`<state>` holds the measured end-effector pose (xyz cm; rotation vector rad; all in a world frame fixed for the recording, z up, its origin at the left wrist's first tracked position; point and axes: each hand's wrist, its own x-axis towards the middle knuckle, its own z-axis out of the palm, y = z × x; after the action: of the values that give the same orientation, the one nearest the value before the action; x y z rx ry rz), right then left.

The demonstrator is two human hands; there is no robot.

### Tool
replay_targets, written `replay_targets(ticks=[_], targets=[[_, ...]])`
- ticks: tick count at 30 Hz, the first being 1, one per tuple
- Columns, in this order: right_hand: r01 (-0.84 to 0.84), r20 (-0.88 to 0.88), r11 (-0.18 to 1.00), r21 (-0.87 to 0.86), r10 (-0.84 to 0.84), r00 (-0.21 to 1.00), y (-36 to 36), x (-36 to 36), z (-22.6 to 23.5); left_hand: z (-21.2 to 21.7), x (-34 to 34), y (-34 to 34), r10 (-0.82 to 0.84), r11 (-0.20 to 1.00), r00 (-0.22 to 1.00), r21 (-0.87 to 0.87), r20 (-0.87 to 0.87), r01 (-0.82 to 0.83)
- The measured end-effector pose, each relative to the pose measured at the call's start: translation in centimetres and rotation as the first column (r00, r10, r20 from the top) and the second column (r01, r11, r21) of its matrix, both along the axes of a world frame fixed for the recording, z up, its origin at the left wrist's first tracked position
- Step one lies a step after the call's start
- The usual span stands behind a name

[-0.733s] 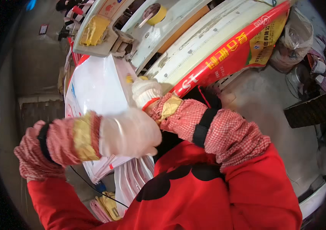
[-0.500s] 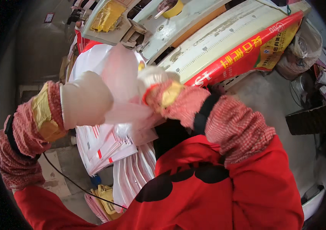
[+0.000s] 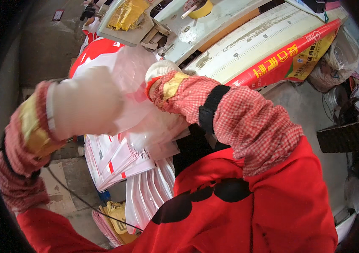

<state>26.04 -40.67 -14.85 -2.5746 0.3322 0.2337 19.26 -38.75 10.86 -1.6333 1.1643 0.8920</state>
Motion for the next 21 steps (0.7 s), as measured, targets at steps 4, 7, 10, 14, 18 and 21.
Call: replay_targets(ticks=[4,7,10,14,18,21], targets=[[-0.013,0.022,0.998,0.057,0.012,1.0,0.6,1.0,0.1,0.6,-5.8,2.3,-0.073,0.993,0.995,-0.089,0.068,0.079],[-0.116,0.16,0.987,0.115,0.097,0.982,0.8,-0.7,1.3,-3.3,-8.0,1.4,-0.168,0.957,0.954,-0.275,-0.248,0.097],[-0.306,0.323,0.938,0.166,0.241,0.915,-0.8,-5.3,3.5,-6.3,-8.6,-0.1,-0.3,0.873,0.889,-0.475,-0.346,0.109],[-0.625,0.527,0.725,0.287,0.425,0.736,-6.8,-11.5,4.8,-5.9,-7.6,-0.5,-0.261,0.877,0.854,-0.48,-0.451,0.015],[-0.437,0.404,0.671,0.599,0.217,0.889,-7.4,-9.4,6.1,-5.9,-6.9,-0.2,-0.04,0.989,0.874,-0.146,-0.484,-0.035],[-0.16,0.482,0.944,0.29,0.0,0.876,-5.6,-9.3,6.6,-6.4,-7.2,-1.2,-0.272,0.641,0.794,-0.717,-0.544,-0.273]])
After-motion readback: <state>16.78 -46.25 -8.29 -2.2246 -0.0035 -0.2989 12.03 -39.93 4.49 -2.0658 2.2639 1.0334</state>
